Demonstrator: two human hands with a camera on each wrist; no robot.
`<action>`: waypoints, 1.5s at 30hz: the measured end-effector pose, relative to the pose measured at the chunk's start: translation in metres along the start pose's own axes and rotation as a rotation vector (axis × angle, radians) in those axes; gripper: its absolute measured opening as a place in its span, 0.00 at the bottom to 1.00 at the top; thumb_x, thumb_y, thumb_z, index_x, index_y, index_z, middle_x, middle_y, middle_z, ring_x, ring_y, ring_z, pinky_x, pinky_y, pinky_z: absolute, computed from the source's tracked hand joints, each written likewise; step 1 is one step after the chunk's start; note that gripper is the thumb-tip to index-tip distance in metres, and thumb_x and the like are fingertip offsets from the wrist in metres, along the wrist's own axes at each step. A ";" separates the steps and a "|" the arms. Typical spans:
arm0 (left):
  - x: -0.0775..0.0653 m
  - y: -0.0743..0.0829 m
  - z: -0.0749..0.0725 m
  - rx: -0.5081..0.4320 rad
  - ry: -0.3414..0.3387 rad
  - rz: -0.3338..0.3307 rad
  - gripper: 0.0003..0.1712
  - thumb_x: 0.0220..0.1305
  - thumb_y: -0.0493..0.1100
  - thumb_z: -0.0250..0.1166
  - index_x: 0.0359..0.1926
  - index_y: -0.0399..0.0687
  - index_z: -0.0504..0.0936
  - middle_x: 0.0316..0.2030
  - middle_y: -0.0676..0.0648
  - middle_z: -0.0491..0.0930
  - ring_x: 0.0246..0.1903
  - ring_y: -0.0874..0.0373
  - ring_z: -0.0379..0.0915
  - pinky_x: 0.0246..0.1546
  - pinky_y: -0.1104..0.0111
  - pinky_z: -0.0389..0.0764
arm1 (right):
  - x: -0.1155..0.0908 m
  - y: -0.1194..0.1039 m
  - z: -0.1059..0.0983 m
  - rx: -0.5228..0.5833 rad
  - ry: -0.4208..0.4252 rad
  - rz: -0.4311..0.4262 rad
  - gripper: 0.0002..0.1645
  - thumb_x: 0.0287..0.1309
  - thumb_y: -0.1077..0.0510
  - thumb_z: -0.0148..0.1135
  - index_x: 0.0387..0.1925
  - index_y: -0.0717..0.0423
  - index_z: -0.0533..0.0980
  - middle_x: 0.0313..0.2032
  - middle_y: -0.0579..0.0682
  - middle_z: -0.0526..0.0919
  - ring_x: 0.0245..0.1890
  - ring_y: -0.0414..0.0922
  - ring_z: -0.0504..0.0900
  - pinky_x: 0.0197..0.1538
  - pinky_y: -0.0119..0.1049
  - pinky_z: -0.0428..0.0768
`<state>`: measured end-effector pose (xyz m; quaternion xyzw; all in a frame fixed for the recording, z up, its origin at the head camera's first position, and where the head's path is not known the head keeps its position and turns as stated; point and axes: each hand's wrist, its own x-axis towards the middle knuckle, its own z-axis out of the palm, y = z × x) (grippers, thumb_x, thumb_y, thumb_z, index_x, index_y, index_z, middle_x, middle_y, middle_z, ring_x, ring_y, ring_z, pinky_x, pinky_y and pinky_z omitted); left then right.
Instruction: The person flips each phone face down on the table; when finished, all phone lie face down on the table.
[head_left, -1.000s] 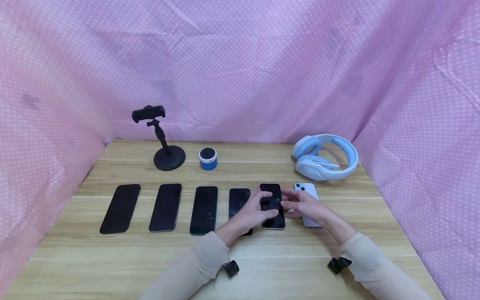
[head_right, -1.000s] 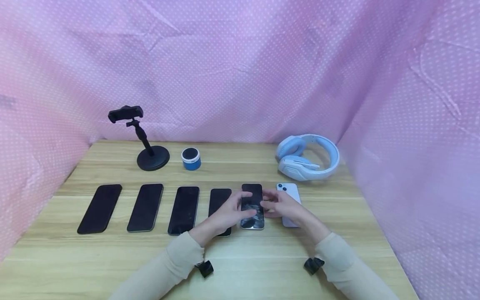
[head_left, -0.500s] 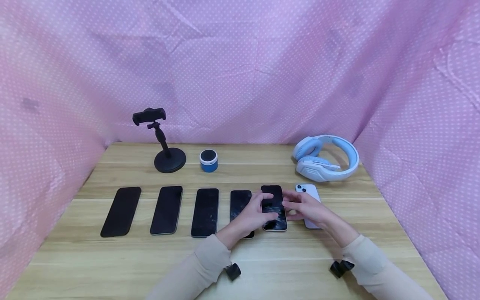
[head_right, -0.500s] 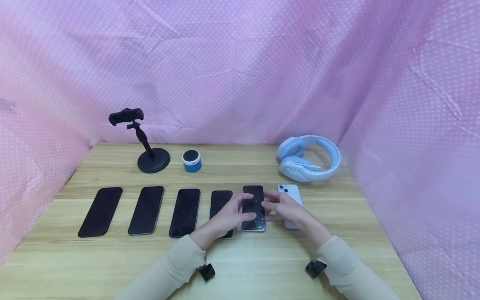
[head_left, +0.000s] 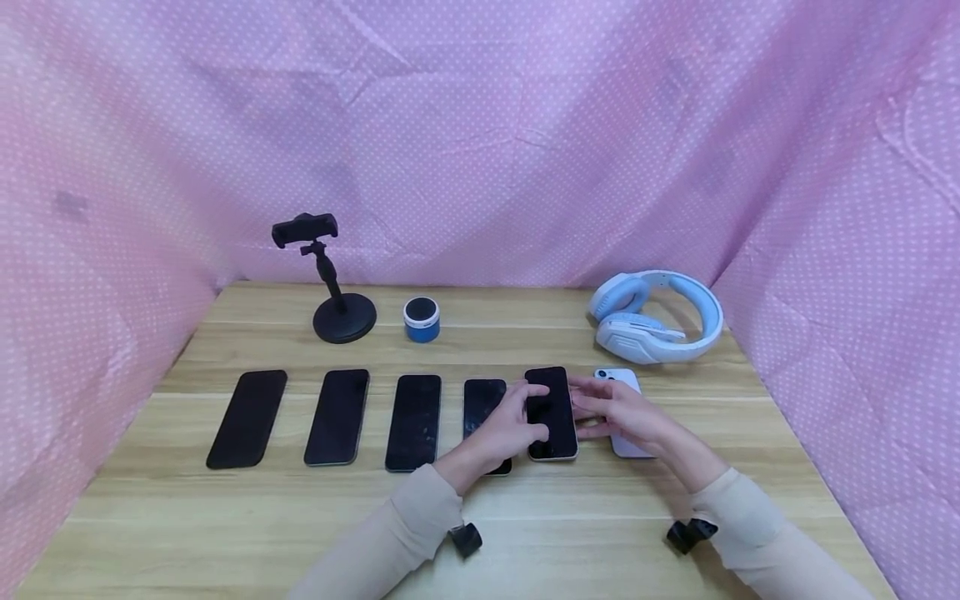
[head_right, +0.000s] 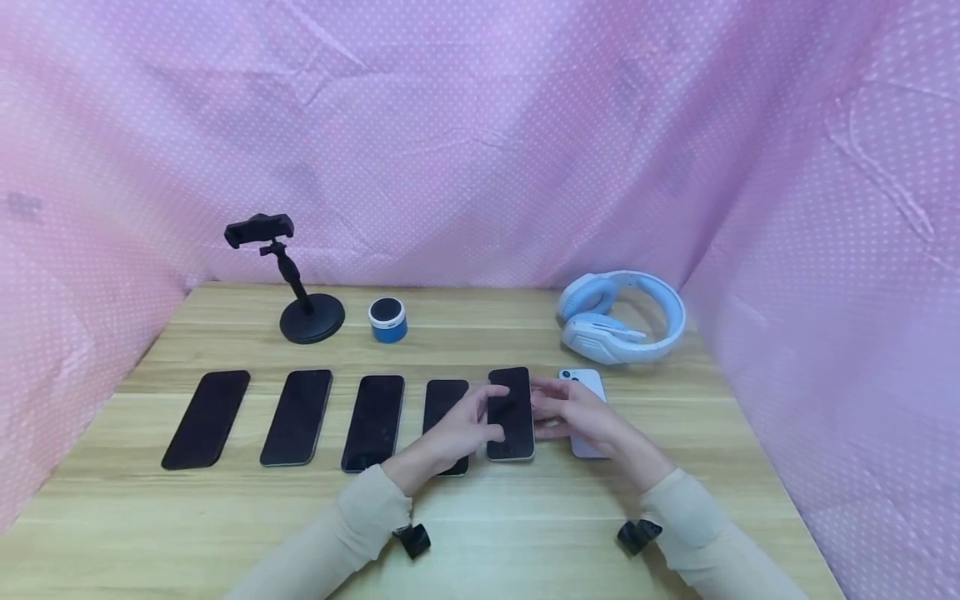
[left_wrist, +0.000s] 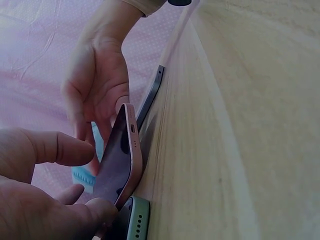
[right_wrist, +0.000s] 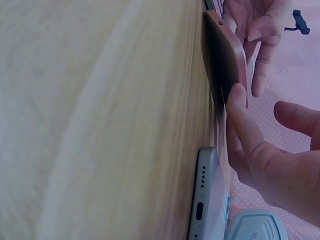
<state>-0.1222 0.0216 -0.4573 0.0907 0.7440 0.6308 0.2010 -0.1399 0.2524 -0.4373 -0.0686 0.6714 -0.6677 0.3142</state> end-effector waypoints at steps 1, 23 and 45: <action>0.000 0.001 0.000 0.000 -0.003 -0.001 0.37 0.54 0.27 0.67 0.67 0.42 0.73 0.78 0.38 0.47 0.50 0.48 0.63 0.54 0.64 0.67 | 0.000 0.000 -0.001 0.005 -0.003 -0.005 0.36 0.79 0.59 0.48 0.77 0.71 0.47 0.67 0.71 0.69 0.59 0.56 0.78 0.57 0.52 0.81; 0.006 0.004 -0.002 -0.024 -0.067 -0.029 0.48 0.51 0.26 0.73 0.73 0.43 0.64 0.37 0.46 0.69 0.40 0.54 0.71 0.47 0.67 0.74 | -0.004 0.001 -0.003 0.198 -0.039 -0.041 0.37 0.77 0.66 0.48 0.79 0.63 0.47 0.62 0.57 0.74 0.54 0.48 0.80 0.53 0.45 0.84; 0.013 0.008 0.007 -0.144 -0.092 -0.001 0.47 0.57 0.29 0.72 0.75 0.40 0.61 0.77 0.42 0.56 0.76 0.54 0.48 0.69 0.58 0.66 | -0.002 0.002 -0.006 0.212 -0.017 -0.032 0.38 0.76 0.67 0.49 0.80 0.56 0.48 0.59 0.57 0.78 0.54 0.50 0.82 0.53 0.50 0.84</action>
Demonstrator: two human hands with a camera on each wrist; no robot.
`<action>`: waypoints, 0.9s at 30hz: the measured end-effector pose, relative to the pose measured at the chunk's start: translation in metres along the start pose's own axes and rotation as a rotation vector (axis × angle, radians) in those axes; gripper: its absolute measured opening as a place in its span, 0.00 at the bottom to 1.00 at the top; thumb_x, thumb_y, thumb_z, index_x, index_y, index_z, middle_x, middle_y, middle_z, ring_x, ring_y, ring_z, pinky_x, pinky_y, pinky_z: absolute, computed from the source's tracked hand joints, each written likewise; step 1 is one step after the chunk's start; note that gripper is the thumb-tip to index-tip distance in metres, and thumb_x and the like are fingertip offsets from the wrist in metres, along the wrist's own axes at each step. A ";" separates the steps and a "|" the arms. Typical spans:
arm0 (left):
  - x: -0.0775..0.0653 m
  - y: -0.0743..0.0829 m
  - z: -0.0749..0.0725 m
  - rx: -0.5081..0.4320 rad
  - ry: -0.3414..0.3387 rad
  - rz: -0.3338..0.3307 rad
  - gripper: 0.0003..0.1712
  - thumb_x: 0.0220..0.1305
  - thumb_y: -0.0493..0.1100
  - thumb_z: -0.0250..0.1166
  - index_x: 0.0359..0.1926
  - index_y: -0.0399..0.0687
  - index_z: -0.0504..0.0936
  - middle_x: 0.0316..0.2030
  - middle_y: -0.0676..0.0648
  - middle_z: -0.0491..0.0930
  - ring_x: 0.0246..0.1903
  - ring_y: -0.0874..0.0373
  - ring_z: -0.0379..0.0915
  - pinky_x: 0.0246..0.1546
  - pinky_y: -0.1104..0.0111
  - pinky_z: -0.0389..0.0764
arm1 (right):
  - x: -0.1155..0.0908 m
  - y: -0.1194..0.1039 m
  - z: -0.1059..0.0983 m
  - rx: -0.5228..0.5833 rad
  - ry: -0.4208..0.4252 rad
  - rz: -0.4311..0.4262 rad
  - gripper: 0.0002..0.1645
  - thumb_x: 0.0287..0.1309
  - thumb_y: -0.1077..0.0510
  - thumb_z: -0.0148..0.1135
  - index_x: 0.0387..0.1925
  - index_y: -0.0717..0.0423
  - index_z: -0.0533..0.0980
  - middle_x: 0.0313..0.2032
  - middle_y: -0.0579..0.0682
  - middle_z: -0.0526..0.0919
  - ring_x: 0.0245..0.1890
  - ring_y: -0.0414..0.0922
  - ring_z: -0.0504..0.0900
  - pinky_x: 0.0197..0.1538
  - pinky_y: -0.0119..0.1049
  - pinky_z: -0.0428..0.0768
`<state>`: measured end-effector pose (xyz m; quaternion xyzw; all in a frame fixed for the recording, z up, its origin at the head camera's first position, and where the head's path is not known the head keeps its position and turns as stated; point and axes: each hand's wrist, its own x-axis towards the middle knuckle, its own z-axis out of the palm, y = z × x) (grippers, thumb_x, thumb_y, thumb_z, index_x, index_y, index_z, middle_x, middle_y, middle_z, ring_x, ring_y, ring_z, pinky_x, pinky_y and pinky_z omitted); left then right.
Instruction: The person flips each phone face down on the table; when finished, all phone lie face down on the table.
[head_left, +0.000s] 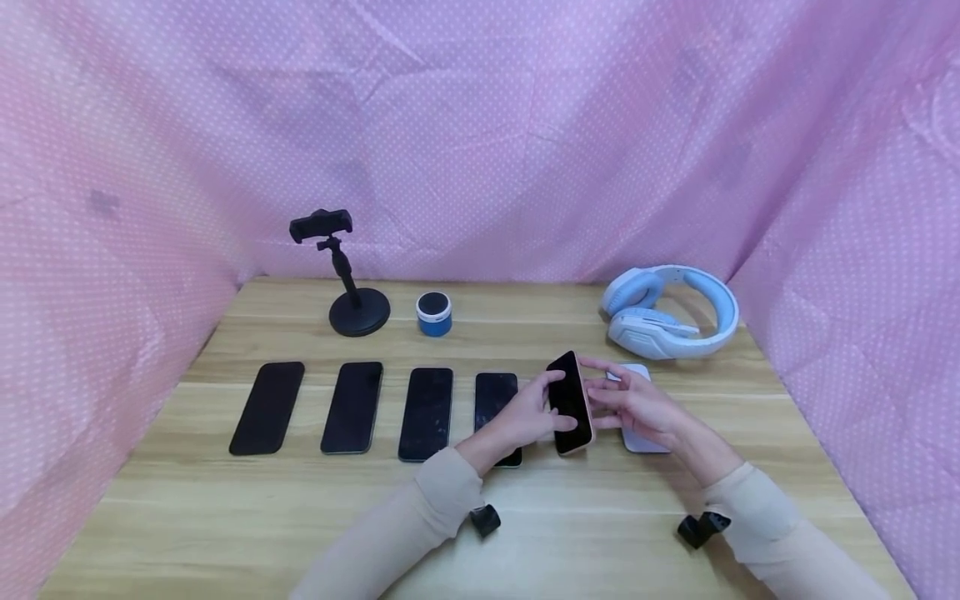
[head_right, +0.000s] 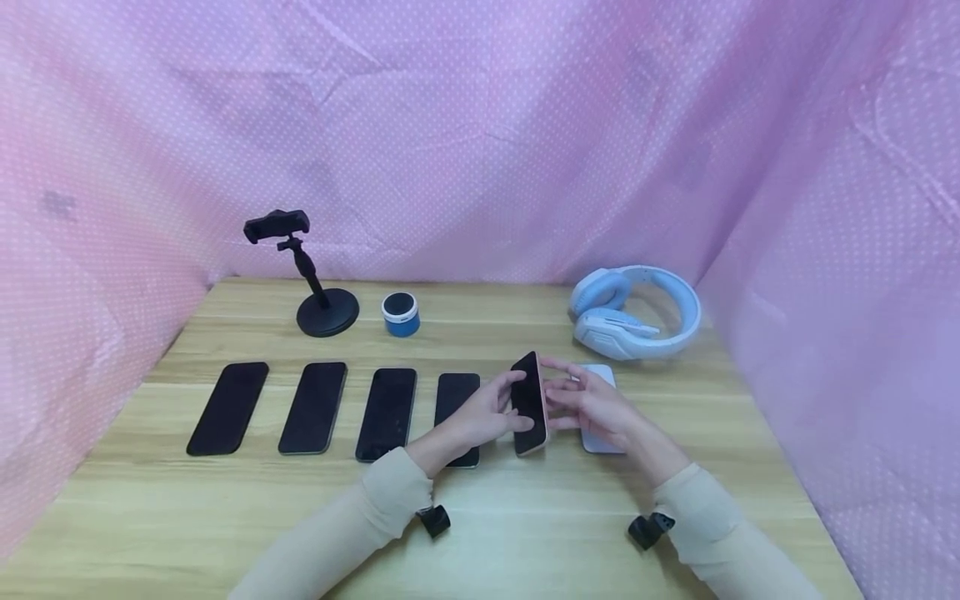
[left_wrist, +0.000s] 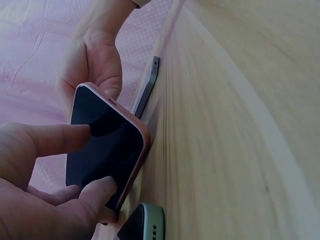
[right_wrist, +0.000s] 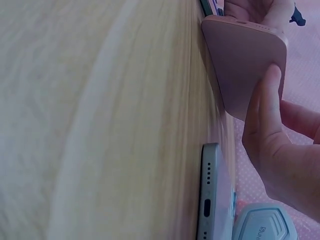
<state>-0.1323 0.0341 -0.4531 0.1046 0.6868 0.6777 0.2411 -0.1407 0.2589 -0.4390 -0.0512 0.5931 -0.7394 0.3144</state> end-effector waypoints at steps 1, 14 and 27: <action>0.001 0.000 0.001 0.005 0.002 0.000 0.46 0.58 0.29 0.72 0.75 0.41 0.61 0.77 0.42 0.56 0.76 0.54 0.48 0.69 0.59 0.67 | 0.000 -0.001 -0.001 -0.001 0.003 -0.001 0.38 0.76 0.67 0.49 0.80 0.56 0.48 0.59 0.56 0.78 0.55 0.51 0.82 0.54 0.51 0.83; 0.005 0.000 0.006 -0.060 -0.018 0.035 0.49 0.56 0.22 0.69 0.76 0.41 0.59 0.77 0.42 0.55 0.75 0.55 0.49 0.69 0.57 0.67 | 0.000 -0.001 0.003 -0.057 0.015 -0.007 0.39 0.75 0.66 0.52 0.80 0.53 0.49 0.70 0.70 0.63 0.63 0.57 0.74 0.57 0.53 0.81; 0.008 0.002 0.006 -0.055 -0.025 0.044 0.47 0.58 0.26 0.70 0.76 0.43 0.60 0.75 0.42 0.60 0.74 0.51 0.54 0.72 0.56 0.61 | -0.003 -0.002 0.001 -0.082 0.008 -0.010 0.40 0.75 0.64 0.53 0.80 0.51 0.48 0.72 0.69 0.61 0.66 0.59 0.72 0.57 0.53 0.81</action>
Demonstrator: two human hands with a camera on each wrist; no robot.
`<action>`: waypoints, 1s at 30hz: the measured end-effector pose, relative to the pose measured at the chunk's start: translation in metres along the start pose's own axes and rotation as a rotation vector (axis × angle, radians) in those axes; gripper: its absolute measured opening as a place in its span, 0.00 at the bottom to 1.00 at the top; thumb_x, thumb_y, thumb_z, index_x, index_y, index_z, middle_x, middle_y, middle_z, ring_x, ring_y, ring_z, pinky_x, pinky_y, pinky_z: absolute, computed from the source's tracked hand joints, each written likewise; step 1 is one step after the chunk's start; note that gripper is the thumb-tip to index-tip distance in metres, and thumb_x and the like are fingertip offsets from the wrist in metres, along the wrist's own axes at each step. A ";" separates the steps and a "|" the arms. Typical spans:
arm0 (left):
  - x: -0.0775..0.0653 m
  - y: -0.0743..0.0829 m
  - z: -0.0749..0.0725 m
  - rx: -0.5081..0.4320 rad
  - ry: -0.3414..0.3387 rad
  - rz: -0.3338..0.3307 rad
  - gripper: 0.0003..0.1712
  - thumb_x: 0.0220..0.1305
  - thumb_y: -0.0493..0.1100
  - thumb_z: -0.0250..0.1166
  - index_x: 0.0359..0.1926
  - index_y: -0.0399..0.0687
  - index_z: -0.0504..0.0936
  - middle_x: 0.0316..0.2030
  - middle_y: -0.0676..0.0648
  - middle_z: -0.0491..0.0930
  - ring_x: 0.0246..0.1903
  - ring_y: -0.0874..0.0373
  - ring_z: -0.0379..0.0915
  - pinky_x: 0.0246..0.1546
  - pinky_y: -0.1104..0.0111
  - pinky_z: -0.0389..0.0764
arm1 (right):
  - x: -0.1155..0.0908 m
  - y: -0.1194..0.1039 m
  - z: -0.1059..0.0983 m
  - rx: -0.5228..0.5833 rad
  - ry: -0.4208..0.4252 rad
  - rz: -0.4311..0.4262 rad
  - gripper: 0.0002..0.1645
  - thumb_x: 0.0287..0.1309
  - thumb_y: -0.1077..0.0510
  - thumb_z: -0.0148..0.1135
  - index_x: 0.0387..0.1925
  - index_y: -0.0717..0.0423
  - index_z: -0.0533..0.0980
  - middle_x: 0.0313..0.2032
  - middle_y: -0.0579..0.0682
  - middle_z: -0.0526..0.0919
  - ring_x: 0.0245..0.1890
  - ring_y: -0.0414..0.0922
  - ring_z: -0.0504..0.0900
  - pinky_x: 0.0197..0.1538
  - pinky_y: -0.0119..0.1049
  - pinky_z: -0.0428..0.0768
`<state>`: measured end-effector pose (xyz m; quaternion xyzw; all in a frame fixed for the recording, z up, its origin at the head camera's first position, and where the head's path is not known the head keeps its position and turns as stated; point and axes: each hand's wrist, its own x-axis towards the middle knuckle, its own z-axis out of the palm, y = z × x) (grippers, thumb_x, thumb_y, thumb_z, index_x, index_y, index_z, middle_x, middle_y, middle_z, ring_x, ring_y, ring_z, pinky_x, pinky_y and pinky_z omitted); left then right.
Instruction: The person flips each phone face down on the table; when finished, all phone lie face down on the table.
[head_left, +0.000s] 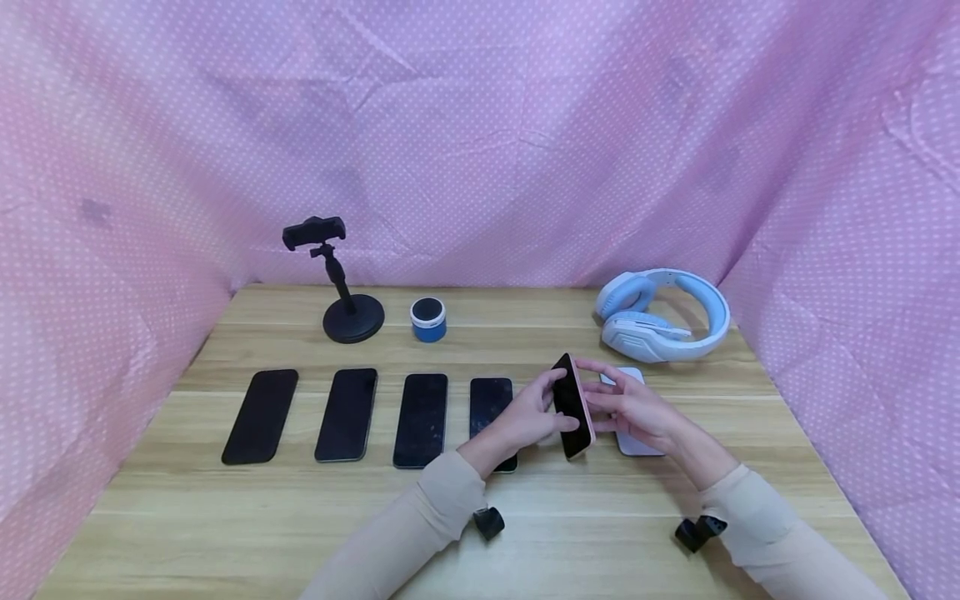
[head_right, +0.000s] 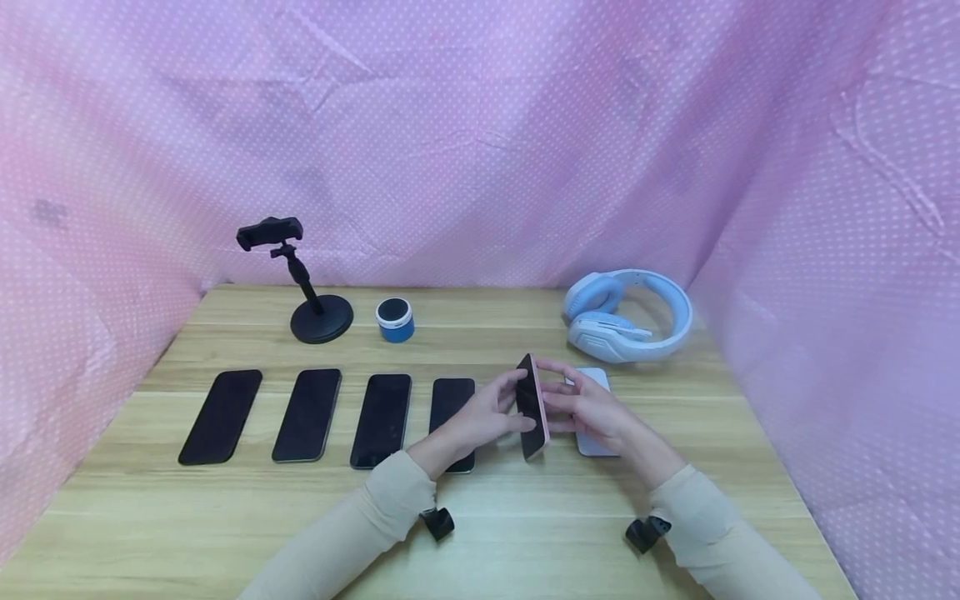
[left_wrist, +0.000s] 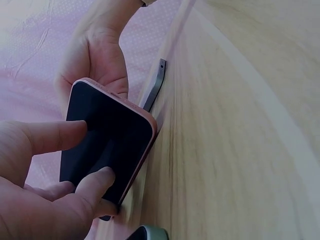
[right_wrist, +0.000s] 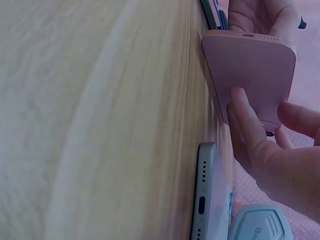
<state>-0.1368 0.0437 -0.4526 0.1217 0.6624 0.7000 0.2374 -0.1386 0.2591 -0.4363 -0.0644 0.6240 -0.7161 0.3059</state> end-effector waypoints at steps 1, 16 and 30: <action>0.000 0.000 0.000 0.002 0.000 -0.002 0.47 0.59 0.26 0.70 0.76 0.44 0.60 0.75 0.42 0.59 0.74 0.50 0.53 0.72 0.56 0.60 | 0.000 0.000 0.000 -0.002 0.002 0.001 0.40 0.75 0.64 0.53 0.80 0.51 0.49 0.72 0.69 0.61 0.65 0.59 0.72 0.57 0.53 0.81; -0.001 0.015 -0.002 0.014 0.004 -0.030 0.44 0.61 0.31 0.72 0.75 0.51 0.65 0.74 0.42 0.62 0.73 0.39 0.55 0.72 0.52 0.61 | 0.001 -0.002 0.000 -0.031 0.012 0.000 0.41 0.74 0.63 0.55 0.80 0.52 0.49 0.73 0.70 0.58 0.67 0.63 0.69 0.62 0.59 0.76; -0.003 0.014 -0.005 -0.077 0.010 -0.057 0.41 0.62 0.29 0.70 0.73 0.53 0.68 0.72 0.44 0.64 0.71 0.42 0.61 0.61 0.55 0.77 | 0.003 -0.001 0.000 -0.076 0.008 -0.015 0.41 0.74 0.61 0.57 0.80 0.52 0.49 0.73 0.71 0.56 0.64 0.59 0.74 0.61 0.58 0.76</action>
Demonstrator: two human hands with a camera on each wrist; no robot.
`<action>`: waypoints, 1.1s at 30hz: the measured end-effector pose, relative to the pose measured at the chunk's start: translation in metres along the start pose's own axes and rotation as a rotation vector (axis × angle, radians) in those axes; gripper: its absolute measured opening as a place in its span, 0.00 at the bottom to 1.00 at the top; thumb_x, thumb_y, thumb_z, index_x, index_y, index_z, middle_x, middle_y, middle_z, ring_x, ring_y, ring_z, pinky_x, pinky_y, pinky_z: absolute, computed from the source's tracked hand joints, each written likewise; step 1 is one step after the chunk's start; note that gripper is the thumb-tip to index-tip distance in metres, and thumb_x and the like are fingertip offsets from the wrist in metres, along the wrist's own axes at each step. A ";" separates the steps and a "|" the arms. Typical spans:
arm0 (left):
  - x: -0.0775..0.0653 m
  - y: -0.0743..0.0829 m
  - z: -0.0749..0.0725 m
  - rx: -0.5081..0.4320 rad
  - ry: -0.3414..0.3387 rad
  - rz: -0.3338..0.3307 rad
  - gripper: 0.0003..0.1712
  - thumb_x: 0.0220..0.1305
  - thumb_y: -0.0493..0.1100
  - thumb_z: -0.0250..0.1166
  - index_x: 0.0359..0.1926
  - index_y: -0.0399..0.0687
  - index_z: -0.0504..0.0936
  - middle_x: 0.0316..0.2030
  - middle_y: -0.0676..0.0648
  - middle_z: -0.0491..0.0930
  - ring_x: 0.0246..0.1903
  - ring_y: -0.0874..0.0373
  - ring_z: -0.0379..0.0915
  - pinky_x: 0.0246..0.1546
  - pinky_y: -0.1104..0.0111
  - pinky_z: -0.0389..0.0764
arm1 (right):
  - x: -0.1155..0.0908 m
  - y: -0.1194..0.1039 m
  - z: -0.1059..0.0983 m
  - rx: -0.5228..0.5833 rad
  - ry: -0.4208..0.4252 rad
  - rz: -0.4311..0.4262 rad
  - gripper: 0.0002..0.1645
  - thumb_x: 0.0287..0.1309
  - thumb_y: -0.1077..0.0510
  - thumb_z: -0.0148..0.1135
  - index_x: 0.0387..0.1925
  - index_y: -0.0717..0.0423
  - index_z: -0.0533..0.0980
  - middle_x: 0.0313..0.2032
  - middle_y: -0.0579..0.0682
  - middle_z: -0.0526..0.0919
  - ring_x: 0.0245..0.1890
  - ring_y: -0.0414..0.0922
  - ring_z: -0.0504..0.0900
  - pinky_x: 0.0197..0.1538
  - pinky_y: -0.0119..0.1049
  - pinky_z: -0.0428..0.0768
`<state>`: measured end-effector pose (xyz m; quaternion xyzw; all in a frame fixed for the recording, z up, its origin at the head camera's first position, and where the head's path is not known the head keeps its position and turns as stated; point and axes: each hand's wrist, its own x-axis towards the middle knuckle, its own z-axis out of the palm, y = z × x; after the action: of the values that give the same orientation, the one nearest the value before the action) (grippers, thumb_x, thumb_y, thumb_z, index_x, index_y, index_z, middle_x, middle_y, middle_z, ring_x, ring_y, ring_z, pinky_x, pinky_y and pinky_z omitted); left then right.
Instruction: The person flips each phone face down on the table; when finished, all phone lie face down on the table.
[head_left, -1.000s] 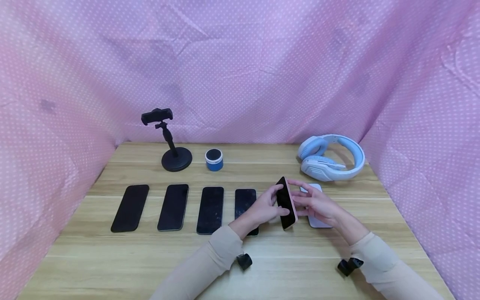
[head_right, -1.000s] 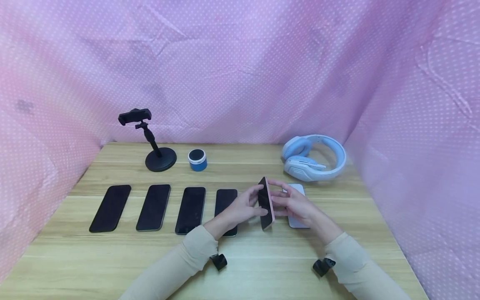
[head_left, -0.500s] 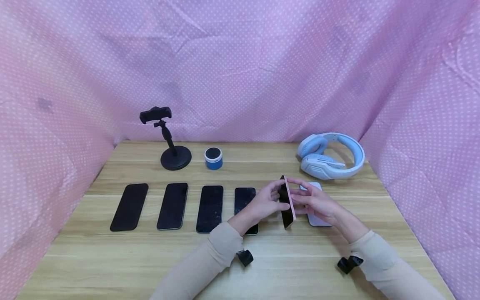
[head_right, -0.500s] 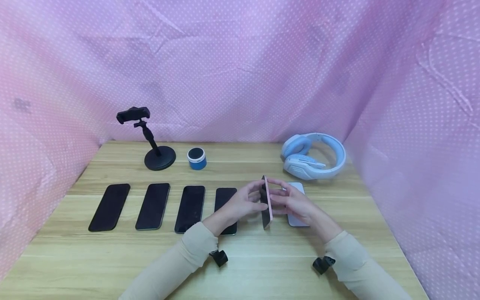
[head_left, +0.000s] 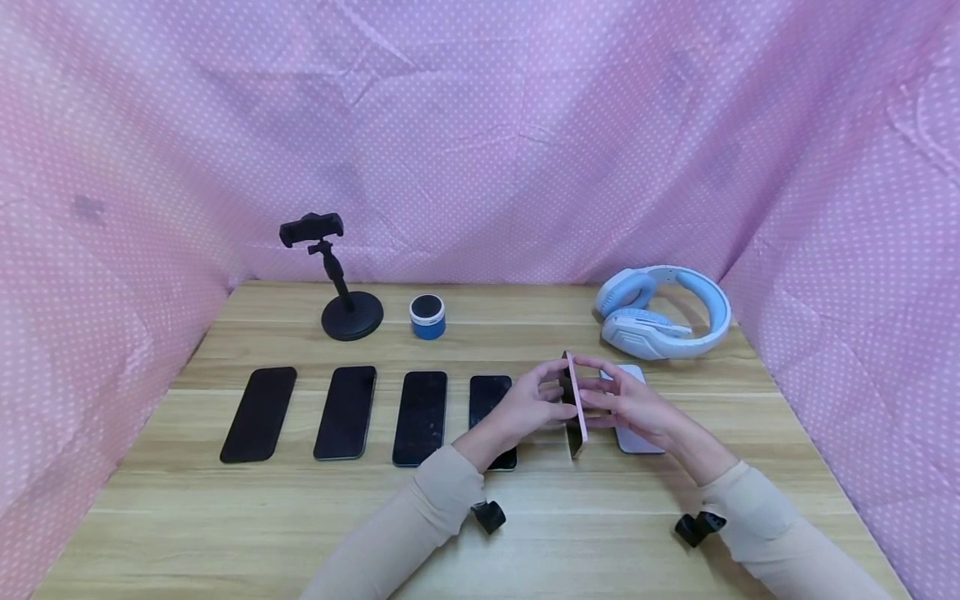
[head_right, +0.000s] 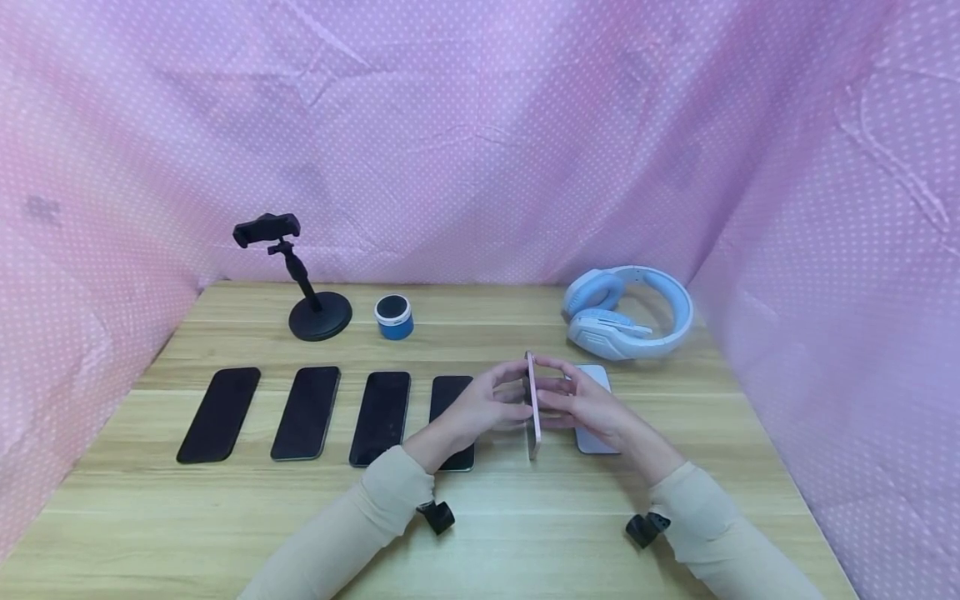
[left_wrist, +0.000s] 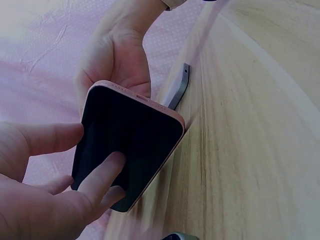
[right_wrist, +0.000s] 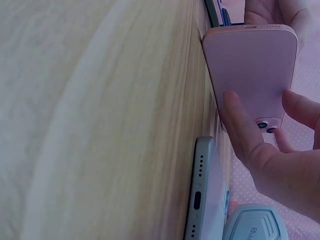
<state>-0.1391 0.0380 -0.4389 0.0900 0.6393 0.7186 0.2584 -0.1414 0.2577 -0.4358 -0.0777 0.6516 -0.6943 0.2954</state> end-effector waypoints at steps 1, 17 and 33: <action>0.000 -0.001 0.000 -0.017 0.001 0.000 0.41 0.62 0.28 0.70 0.73 0.53 0.68 0.72 0.44 0.64 0.71 0.41 0.61 0.58 0.55 0.79 | 0.000 0.000 0.000 -0.003 -0.002 -0.001 0.41 0.74 0.61 0.57 0.80 0.52 0.48 0.73 0.71 0.56 0.64 0.59 0.73 0.61 0.58 0.77; -0.001 -0.007 0.002 -0.128 0.002 0.012 0.44 0.59 0.25 0.68 0.74 0.53 0.66 0.70 0.40 0.66 0.65 0.42 0.69 0.52 0.49 0.83 | 0.000 0.003 -0.003 -0.111 -0.039 -0.031 0.41 0.73 0.64 0.57 0.79 0.53 0.50 0.72 0.72 0.57 0.61 0.56 0.76 0.60 0.57 0.78; -0.002 -0.009 -0.002 -0.140 -0.012 0.017 0.45 0.60 0.25 0.67 0.76 0.50 0.63 0.68 0.40 0.66 0.56 0.49 0.77 0.52 0.50 0.83 | 0.005 0.005 -0.004 -0.208 -0.035 -0.027 0.42 0.71 0.61 0.61 0.79 0.54 0.53 0.71 0.69 0.58 0.63 0.59 0.72 0.57 0.53 0.81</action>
<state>-0.1362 0.0355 -0.4475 0.0812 0.5850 0.7633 0.2619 -0.1460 0.2585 -0.4426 -0.1290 0.7137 -0.6254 0.2877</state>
